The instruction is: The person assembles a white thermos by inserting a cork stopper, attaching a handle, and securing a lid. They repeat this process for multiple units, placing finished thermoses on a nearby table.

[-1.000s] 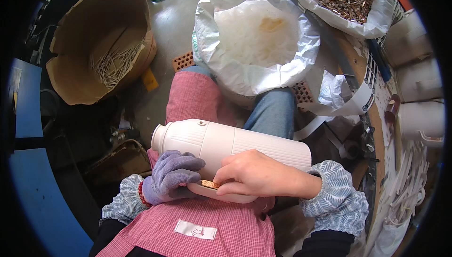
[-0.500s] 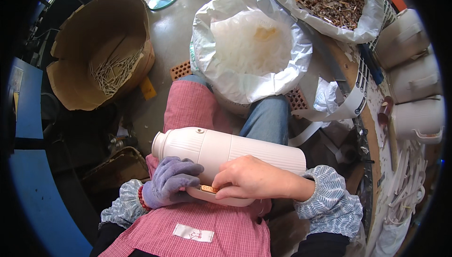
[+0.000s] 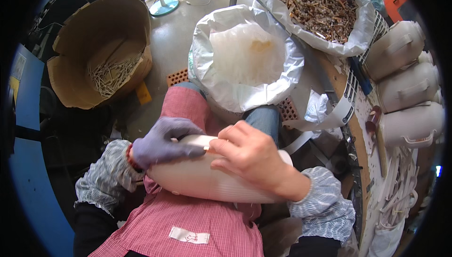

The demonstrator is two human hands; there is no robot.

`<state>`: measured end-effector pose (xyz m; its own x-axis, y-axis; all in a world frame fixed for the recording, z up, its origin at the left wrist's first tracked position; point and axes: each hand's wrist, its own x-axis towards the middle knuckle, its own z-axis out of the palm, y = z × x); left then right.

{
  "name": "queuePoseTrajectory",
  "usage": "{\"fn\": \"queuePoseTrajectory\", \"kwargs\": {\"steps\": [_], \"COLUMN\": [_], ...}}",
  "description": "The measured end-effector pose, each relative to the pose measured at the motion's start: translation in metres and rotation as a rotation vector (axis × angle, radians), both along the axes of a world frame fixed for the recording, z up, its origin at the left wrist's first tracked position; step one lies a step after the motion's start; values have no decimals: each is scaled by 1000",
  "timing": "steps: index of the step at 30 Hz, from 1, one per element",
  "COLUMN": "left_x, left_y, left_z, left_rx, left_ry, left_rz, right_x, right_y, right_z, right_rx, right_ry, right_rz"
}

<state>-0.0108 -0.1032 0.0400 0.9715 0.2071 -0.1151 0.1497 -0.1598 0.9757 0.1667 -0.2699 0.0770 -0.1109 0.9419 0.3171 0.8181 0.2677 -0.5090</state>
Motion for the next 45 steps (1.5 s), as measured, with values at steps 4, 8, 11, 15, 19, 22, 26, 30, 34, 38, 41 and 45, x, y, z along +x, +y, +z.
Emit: {"fn": "queuePoseTrajectory", "kwargs": {"steps": [4,8,11,15,19,22,26,30,34,38,41,45], "left_x": [25,29,24,24,27,35,43,72,71,33,11,-15], "left_y": [14,21,22,21,19,8,2,-8,-28,-50,-56,-62], "left_z": [-28,-45,-48,-47,-63,-43,-38,-19,-9,-13,-20,-23], "left_rx": [-213,-263,-274,-260,-198,-59,-158,-77,309,699,766,807], "left_ry": [305,320,243,232,200,202,304,221,-186,-563,-577,-509], "left_rz": [-27,-93,-120,-77,-19,-12,-86,-214,-311,-253,-218,-211], "right_x": [-2,2,2,-1,4,35,25,34,15,-19,-31,-43], "right_y": [11,13,12,15,16,7,-10,-40,-68,-94,-93,-93], "right_z": [-53,-60,-59,-61,-55,-75,-86,-74,-39,-49,-45,-31], "right_rx": [219,190,163,153,-3,-470,-347,-348,-450,9,-6,-84], "right_ry": [-306,-383,-411,-414,-153,325,450,632,778,174,153,144], "right_rz": [-136,-160,-153,-143,-216,-161,-219,-339,-490,-335,-285,-230]}}
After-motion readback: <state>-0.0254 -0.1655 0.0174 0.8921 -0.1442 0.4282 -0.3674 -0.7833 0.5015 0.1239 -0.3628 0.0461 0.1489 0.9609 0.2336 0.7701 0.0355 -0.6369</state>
